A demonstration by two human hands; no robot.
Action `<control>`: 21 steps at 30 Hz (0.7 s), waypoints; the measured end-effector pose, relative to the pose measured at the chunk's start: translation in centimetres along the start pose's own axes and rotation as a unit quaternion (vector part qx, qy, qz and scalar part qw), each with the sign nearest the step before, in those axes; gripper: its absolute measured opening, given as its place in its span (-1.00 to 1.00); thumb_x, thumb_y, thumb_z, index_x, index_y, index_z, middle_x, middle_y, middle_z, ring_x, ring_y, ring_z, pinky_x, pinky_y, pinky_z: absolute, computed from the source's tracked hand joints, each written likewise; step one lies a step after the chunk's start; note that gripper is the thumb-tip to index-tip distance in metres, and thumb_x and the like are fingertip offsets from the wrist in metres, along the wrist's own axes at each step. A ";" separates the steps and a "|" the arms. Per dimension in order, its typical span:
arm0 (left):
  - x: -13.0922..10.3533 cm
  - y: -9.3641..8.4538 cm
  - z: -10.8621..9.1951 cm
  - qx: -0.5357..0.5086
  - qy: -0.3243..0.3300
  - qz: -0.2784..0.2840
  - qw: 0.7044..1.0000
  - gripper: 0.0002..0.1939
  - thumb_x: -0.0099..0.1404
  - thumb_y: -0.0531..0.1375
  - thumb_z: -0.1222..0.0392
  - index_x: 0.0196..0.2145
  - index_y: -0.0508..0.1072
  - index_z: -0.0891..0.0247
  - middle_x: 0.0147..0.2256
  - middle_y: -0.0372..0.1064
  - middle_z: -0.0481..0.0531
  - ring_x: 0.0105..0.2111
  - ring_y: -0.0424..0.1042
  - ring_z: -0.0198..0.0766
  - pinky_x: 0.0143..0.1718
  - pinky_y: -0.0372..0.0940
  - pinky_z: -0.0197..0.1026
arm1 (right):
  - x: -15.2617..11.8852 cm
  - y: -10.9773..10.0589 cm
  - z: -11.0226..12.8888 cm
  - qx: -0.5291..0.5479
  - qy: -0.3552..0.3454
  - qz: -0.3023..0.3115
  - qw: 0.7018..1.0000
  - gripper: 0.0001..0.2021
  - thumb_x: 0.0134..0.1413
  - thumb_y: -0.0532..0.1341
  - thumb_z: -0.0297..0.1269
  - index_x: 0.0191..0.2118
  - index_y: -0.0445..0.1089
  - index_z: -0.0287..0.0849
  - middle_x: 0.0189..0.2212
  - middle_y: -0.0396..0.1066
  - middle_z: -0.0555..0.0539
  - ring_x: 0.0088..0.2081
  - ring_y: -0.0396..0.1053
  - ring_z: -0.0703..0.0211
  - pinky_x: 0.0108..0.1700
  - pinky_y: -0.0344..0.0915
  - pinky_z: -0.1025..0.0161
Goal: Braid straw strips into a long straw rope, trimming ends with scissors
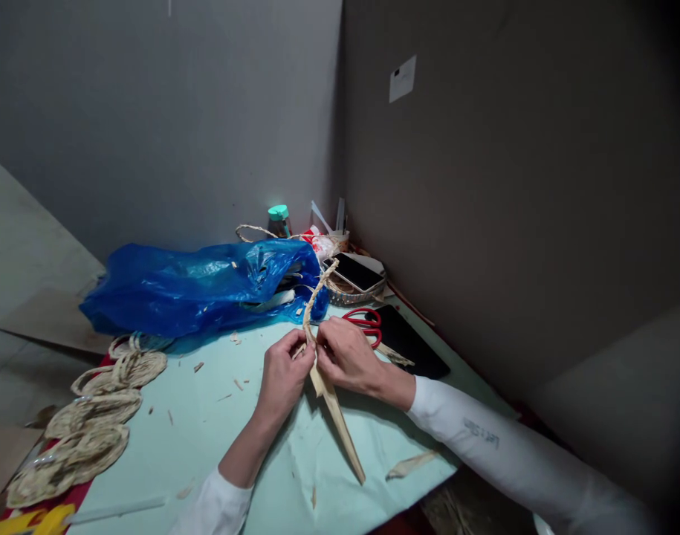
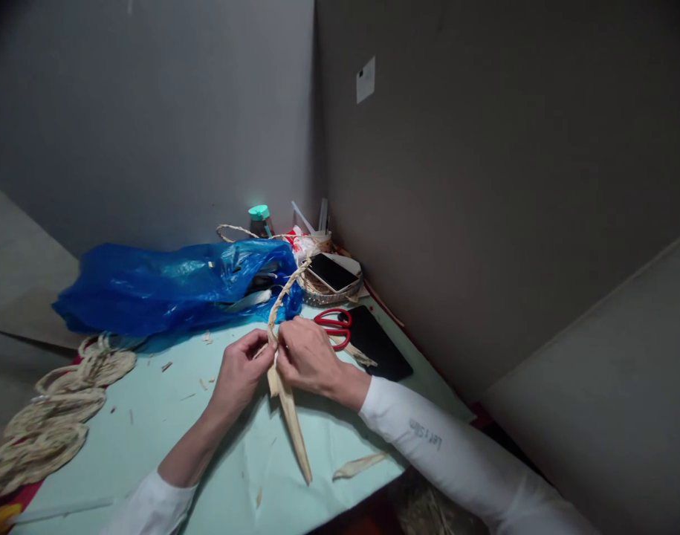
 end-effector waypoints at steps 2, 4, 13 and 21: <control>-0.1 0.0 -0.1 0.003 0.005 0.000 1.000 -0.89 0.19 0.15 0.22 -0.40 0.45 0.29 -0.43 0.42 -0.03 -0.37 0.34 -0.26 -0.27 0.21 -0.27 | 0.0 -0.3 0.4 -0.030 -0.034 -0.008 0.999 -0.90 0.05 0.05 -0.40 -0.46 0.12 -0.14 -0.51 0.24 -0.06 -0.44 0.10 0.15 -0.37 0.01 0.21; -0.2 0.0 -0.2 0.001 0.013 -0.002 1.000 -0.88 0.19 0.14 0.22 -0.41 0.45 0.29 -0.42 0.43 -0.02 -0.37 0.35 -0.25 -0.27 0.21 -0.27 | 0.1 -0.7 0.7 -0.058 -0.070 -0.017 0.996 -0.89 0.05 0.04 -0.39 -0.47 0.12 -0.13 -0.52 0.23 -0.06 -0.44 0.08 0.14 -0.37 -0.01 0.20; 0.5 -1.0 1.4 0.015 0.024 -0.052 0.998 -0.91 0.10 0.17 0.27 -0.45 0.48 0.29 -0.47 0.41 -0.04 -0.42 0.33 -0.28 -0.32 0.19 -0.29 | 0.4 -1.5 1.1 0.150 0.025 -0.029 0.988 -0.84 -0.05 0.09 -0.43 -0.52 0.07 -0.13 -0.60 0.14 0.07 -0.54 0.07 0.30 -0.46 0.00 0.32; 1.2 -2.7 3.6 -0.002 -0.009 -0.109 0.994 -0.88 0.11 0.17 0.20 -0.49 0.47 0.28 -0.52 0.38 -0.06 -0.46 0.31 -0.28 -0.37 0.17 -0.29 | 3.6 -6.8 2.7 0.432 0.150 0.054 0.888 -0.86 0.20 0.12 -0.20 -0.33 0.24 -0.14 -0.35 0.29 -0.05 -0.36 0.22 0.22 -0.31 0.19 0.25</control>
Point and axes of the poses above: each hand's wrist, its own x-axis towards the middle knuckle, its own y-axis out of the palm, z = x × y, the point moved 5 cm from there along x, towards the middle knuckle
